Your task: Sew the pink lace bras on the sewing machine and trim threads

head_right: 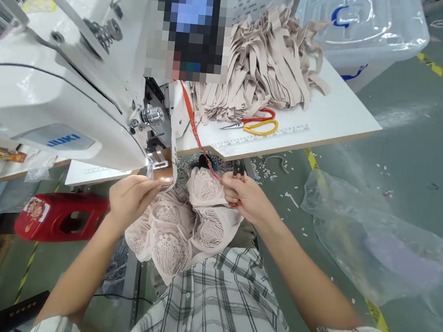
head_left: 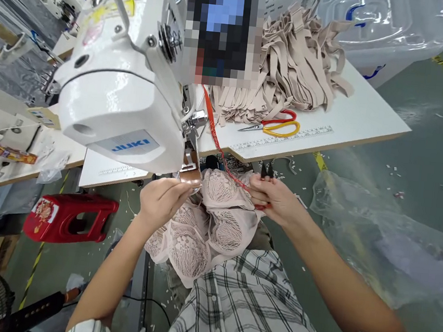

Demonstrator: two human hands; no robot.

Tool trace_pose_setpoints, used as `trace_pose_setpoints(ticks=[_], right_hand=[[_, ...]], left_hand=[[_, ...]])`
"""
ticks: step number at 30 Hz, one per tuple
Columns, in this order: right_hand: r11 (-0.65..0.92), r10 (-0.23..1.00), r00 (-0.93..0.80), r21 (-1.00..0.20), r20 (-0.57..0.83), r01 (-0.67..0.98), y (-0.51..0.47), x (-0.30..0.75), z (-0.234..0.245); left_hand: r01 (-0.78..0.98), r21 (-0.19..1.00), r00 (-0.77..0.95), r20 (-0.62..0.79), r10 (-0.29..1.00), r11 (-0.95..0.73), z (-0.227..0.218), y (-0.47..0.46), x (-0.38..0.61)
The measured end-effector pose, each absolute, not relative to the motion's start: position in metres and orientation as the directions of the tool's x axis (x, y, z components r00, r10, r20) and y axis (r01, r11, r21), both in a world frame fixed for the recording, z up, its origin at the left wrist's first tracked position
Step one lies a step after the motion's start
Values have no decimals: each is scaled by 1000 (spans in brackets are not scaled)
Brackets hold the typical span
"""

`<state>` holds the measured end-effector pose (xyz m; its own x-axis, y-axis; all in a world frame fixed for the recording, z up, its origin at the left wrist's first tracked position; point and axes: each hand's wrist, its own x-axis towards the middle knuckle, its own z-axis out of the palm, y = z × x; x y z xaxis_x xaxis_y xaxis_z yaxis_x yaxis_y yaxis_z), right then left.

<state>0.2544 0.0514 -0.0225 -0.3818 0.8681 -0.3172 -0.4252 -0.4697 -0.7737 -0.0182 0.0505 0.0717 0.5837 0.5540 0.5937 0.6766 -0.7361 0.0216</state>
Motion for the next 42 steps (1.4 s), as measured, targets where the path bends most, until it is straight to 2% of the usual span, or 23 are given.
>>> trace_pose_setpoints(ticks=[2,6,8,12,16,18,20,21,24,25,27,29,33,42], right_hand=[[-472,873,-364,-756,-326,-453,48,236,-17],[-661,711,-641,-587,-289,-468,28,188,9],[-679,693,-677,-539,-246,-499,21,171,20],[-551,809,-554,-577,-196,-602,17,154,28],[-442,874,-454,-673,-174,-593,21,156,24],[-374,887,-420,-829,-190,-415,28,169,17],[-270,916,-333,-958,-225,-96,38,192,3],[-226,936,-263,-972,-235,62,45,207,-8],[-184,976,-50,-921,-214,344,64,257,-56],[-114,988,-29,-830,-155,547,68,274,-75],[-25,995,-41,-643,-88,766,70,300,-109],[23,991,-95,-568,-98,823,65,315,-133],[42,976,-161,-594,-149,804,55,313,-147],[81,967,-218,-654,-132,752,61,295,-142]], left_hand=[[749,118,462,612,642,-652,67,48,-11],[850,303,174,610,773,-430,61,33,9],[866,334,107,602,791,-371,61,27,18],[881,334,89,578,811,-335,60,19,27],[888,301,100,611,785,-347,55,21,26],[905,301,54,620,782,-301,51,27,24],[927,303,0,590,807,-221,48,36,21],[936,302,-25,571,820,-182,46,40,19],[945,305,-71,556,828,-123,41,49,16],[946,302,-80,568,819,-117,40,51,15],[953,285,-86,586,806,-106,38,52,15],[960,265,-88,588,804,-89,37,52,15],[965,253,-94,579,810,-69,37,53,16],[969,247,-122,546,829,-20,39,54,18]])
